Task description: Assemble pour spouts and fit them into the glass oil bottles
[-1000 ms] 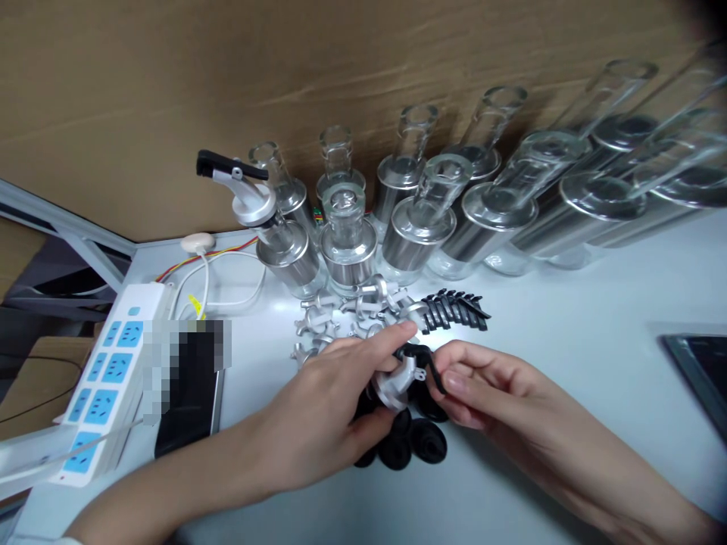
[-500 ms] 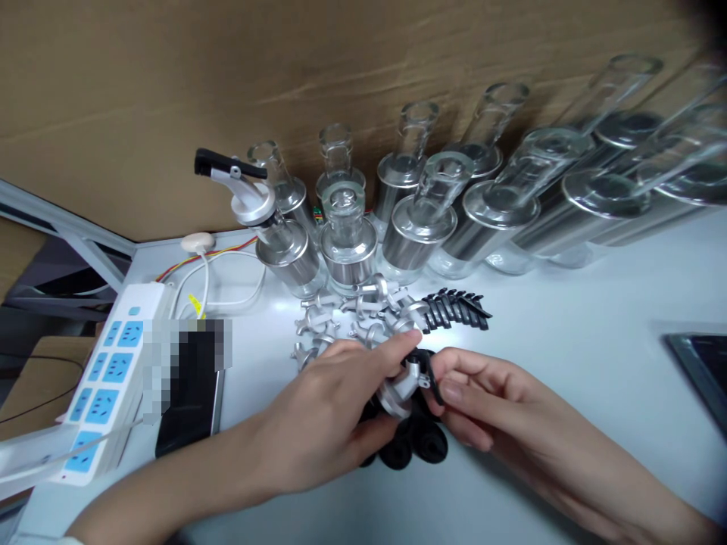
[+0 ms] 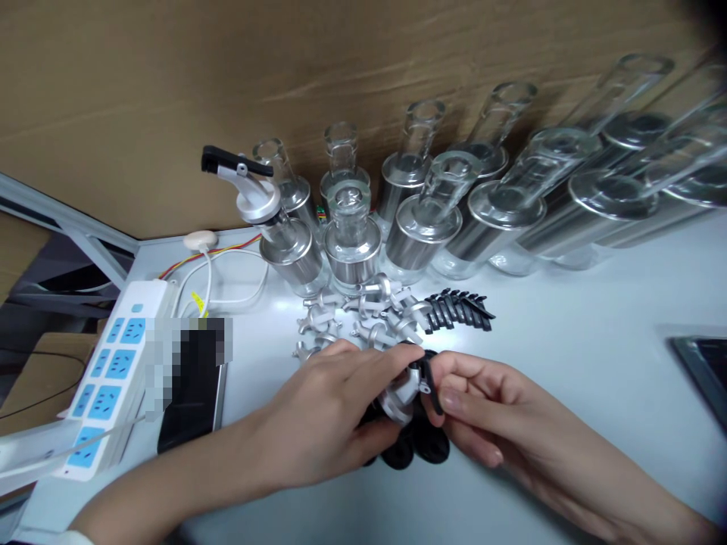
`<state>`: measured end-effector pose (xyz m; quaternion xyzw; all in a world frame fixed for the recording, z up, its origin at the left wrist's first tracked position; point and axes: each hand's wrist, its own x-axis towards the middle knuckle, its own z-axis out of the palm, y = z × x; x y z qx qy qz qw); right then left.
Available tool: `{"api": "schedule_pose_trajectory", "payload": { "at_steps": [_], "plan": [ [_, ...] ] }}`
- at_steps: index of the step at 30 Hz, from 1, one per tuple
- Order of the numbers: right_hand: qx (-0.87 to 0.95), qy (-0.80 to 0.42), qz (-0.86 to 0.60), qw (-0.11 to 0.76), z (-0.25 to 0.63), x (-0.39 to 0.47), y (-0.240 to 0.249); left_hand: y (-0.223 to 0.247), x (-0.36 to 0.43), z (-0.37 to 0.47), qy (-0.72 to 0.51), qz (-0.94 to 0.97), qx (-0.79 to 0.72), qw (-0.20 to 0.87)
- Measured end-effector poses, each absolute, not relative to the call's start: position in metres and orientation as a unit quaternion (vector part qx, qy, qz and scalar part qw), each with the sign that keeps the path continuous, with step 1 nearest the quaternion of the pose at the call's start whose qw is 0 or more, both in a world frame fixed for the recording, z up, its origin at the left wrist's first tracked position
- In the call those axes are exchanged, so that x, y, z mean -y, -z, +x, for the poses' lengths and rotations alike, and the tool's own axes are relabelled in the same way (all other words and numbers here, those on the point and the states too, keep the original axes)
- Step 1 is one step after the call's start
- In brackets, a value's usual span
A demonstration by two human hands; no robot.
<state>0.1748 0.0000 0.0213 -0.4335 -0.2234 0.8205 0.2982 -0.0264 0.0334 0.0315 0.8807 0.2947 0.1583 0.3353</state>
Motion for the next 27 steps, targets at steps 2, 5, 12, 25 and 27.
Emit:
{"api": "schedule_pose_trajectory", "payload": {
  "at_steps": [2,5,12,25,27],
  "plan": [
    [0.233,-0.823,-0.425,0.296,0.1748,0.0009,-0.0212,-0.0297,-0.0332,-0.0265,-0.149,0.884,-0.299,0.326],
    [0.259,-0.818,-0.419,0.296,0.1755,0.0025,-0.021,-0.0273,-0.0326,-0.0263,-0.146,0.89,-0.297,0.313],
    [0.357,-0.792,-0.404,0.287,0.1797,0.0033,-0.0163,-0.0283,-0.0303,-0.0231,-0.161,0.896,-0.292,0.293],
    [0.382,-0.767,-0.425,0.293,0.1775,0.0074,-0.0199,-0.0286,-0.0283,-0.0213,-0.163,0.908,-0.27,0.276],
    [0.391,-0.753,-0.443,0.289,0.1756,0.0084,-0.0213,-0.0291,-0.0273,-0.0213,-0.171,0.91,-0.268,0.266]
  ]
}}
